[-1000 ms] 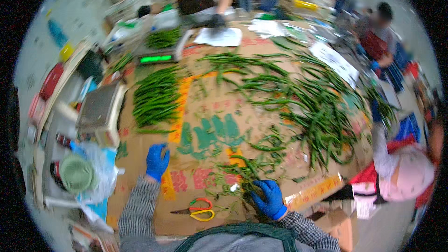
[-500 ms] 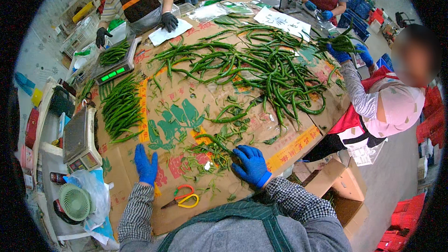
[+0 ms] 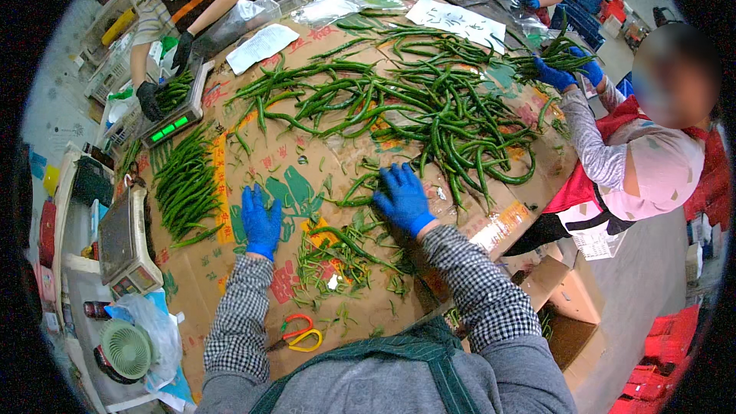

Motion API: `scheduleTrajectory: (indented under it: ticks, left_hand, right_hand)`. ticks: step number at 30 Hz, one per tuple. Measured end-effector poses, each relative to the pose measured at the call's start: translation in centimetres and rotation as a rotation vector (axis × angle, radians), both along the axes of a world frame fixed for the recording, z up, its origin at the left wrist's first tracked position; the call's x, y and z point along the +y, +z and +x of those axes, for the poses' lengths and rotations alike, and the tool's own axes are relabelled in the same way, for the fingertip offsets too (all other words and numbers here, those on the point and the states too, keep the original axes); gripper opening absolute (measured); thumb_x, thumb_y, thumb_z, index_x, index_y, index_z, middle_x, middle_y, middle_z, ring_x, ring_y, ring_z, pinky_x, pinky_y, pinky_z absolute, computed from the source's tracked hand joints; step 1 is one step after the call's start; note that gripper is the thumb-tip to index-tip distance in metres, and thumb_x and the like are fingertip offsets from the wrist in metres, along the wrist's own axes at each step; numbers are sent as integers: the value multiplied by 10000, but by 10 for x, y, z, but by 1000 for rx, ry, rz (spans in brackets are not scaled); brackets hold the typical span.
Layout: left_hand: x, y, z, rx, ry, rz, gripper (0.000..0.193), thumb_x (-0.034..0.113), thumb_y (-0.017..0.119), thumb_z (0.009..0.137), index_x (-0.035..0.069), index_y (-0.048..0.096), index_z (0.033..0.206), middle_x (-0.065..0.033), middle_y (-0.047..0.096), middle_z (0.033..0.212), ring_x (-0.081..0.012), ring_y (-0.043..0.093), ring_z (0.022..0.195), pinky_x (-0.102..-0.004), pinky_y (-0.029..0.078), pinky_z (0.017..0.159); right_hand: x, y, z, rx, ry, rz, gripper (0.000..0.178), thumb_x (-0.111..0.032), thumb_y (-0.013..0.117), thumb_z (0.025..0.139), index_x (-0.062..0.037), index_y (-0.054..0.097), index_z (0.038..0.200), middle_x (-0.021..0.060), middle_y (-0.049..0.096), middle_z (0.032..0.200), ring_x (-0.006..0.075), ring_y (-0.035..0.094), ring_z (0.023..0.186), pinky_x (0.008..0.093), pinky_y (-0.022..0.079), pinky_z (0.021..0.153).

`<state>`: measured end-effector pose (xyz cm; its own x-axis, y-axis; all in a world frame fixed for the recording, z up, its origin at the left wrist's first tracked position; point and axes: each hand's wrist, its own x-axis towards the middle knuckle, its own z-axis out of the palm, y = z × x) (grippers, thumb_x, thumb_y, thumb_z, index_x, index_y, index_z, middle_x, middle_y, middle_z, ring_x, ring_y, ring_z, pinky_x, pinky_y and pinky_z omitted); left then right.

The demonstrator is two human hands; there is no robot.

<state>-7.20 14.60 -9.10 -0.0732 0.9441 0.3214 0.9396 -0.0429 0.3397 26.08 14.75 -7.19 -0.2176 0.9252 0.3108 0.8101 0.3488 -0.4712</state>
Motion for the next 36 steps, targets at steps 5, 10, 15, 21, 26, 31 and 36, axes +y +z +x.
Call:
scheduleTrajectory:
  ticks: [5, 10, 15, 21, 26, 31, 36]
  left_hand:
    - [8, 8, 19, -254, -354, -131, 658, 276, 604, 837, 4, 302, 1355, -221, 268, 1401, -365, 279, 1287, -426, 270, 1045]
    - [65, 13, -2, -62, -170, 46, 620, 288, 590, 836, 10, 345, 1334, -204, 309, 1388, -351, 317, 1271, -421, 280, 1036]
    - [47, 2, 31, -92, -589, -140, 606, 279, 588, 833, -7, 357, 1315, -205, 319, 1381, -345, 326, 1265, -428, 285, 1033]
    - [-54, 29, 55, -327, -781, -321, 701, 282, 633, 797, 4, 302, 1348, -232, 285, 1388, -357, 288, 1289, -422, 271, 1046]
    - [-106, 72, 18, -156, -619, -471, 1029, 485, 744, 626, 35, 226, 1393, -277, 153, 1422, -412, 194, 1315, -470, 204, 1062]
    - [-124, 57, 21, 71, -655, -463, 1147, 571, 751, 541, 64, 201, 1410, -294, 106, 1426, -445, 148, 1315, -494, 165, 1062]
    - [-91, 30, 69, -57, -580, -263, 1069, 525, 748, 575, 63, 241, 1395, -281, 153, 1419, -441, 199, 1297, -479, 213, 1049]
  right_hand:
    - [-31, 13, -45, 324, 295, -71, 447, -275, 575, 848, -60, 478, 1229, 195, 492, 1222, 370, 478, 1106, 403, 399, 930]
    - [59, 5, -25, 205, -19, -33, 431, -259, 543, 867, -28, 469, 1224, 207, 449, 1260, 358, 452, 1143, 396, 381, 948]
    - [56, -23, -53, 33, 441, 1, 462, -343, 518, 862, -37, 489, 1207, 213, 445, 1269, 370, 421, 1170, 438, 343, 971]
    - [-27, 14, -33, 168, 791, -202, 543, -355, 569, 836, -40, 435, 1258, 218, 404, 1301, 372, 408, 1187, 428, 340, 984]
    - [-99, 41, 21, 83, 429, -308, 882, -519, 660, 701, -74, 296, 1370, 276, 270, 1369, 414, 306, 1257, 465, 271, 1030]
    - [-146, 33, -5, -113, 210, -282, 974, -543, 699, 629, -144, 258, 1400, 319, 196, 1386, 463, 228, 1281, 489, 212, 1053]
    - [-86, 20, -43, 78, 306, -142, 845, -385, 718, 662, -127, 322, 1362, 308, 253, 1356, 463, 283, 1243, 470, 266, 1032]
